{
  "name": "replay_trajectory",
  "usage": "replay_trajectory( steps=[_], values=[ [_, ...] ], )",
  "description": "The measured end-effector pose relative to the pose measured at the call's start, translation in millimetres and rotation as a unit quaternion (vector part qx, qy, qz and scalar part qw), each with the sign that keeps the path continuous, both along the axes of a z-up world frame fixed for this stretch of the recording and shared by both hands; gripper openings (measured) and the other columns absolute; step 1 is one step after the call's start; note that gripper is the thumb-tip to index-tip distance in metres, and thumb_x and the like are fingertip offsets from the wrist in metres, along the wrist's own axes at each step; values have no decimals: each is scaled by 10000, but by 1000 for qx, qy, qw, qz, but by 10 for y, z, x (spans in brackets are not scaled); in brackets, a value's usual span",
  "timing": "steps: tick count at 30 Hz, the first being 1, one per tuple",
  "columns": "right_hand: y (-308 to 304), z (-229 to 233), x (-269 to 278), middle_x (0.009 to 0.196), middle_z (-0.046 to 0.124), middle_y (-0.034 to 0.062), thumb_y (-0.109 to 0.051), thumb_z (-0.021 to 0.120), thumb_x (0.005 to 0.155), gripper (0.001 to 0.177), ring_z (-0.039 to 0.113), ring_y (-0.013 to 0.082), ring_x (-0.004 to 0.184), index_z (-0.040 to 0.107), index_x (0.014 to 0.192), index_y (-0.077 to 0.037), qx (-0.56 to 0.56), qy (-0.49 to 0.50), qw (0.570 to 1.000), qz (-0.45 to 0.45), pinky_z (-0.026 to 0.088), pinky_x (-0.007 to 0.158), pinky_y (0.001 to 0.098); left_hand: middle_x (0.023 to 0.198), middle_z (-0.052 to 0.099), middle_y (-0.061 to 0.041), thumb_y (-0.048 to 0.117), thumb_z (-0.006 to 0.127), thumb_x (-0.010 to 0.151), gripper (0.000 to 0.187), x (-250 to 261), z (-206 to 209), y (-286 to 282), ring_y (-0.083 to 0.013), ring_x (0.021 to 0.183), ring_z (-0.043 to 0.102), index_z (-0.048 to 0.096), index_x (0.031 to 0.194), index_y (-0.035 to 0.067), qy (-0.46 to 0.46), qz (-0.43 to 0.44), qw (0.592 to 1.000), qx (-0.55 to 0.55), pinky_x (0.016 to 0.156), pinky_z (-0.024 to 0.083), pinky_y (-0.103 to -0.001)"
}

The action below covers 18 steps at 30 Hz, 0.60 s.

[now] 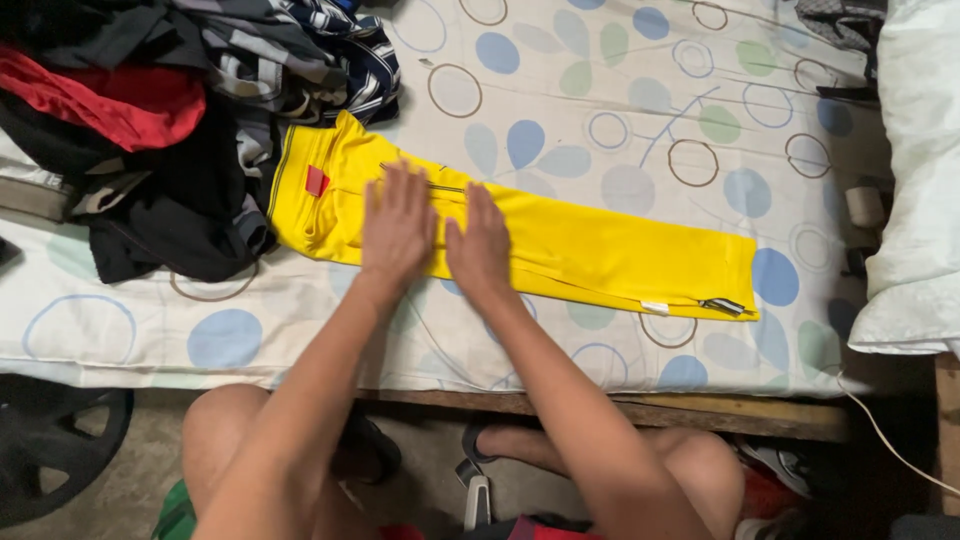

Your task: Folding a yellow polo shirt on a bed.

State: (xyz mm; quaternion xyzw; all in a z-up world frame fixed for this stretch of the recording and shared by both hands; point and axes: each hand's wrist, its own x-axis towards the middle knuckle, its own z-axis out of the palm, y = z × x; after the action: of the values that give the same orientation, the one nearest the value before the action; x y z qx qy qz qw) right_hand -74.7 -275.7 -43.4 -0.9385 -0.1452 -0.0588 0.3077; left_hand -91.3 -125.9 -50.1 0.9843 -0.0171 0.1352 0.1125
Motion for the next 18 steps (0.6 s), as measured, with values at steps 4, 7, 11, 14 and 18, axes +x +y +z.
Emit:
replay_trajectory(
  steps=[4,7,11,14,18],
  values=[
    [-88,7,-144,1602,397,233,-274,501,1040,573,358,391,1498,399,1543,-18,-101,-3,993,54,284,1206,514,1697,250,-131,385,386,1065,623,-59,-248,-112,-306,1575,181,350,1594,60,68,-22,997,-33,1236,109,-589],
    [-166,128,-179,1618,353,193,-344,453,1039,584,313,372,1501,383,1553,-75,-178,33,981,73,236,1186,558,1673,234,-103,423,369,1039,660,-80,-231,-120,-275,1551,161,329,1585,54,116,-12,993,0,1206,91,-609],
    [-459,198,-61,1516,453,220,-353,518,1015,563,413,384,1404,456,1505,-86,-130,35,987,86,290,1130,546,1682,245,-127,404,344,1058,635,-23,-140,-234,-298,1558,176,336,1585,49,118,-8,993,-7,1216,88,-621],
    [-976,29,124,1350,603,229,-271,591,993,451,543,403,1253,565,1386,-50,-52,4,998,23,392,1058,507,1694,250,-140,396,338,1062,631,-10,-73,-512,-315,1565,187,344,1593,57,102,-66,992,-18,1235,98,-599],
    [-2044,-200,415,1119,686,180,-171,631,966,186,617,396,1086,684,1117,-77,-127,-29,984,-119,474,958,506,1671,232,-155,486,396,1018,679,83,-65,-1003,-338,1547,177,347,1556,74,128,-203,970,-47,1217,105,-579]
  ],
)
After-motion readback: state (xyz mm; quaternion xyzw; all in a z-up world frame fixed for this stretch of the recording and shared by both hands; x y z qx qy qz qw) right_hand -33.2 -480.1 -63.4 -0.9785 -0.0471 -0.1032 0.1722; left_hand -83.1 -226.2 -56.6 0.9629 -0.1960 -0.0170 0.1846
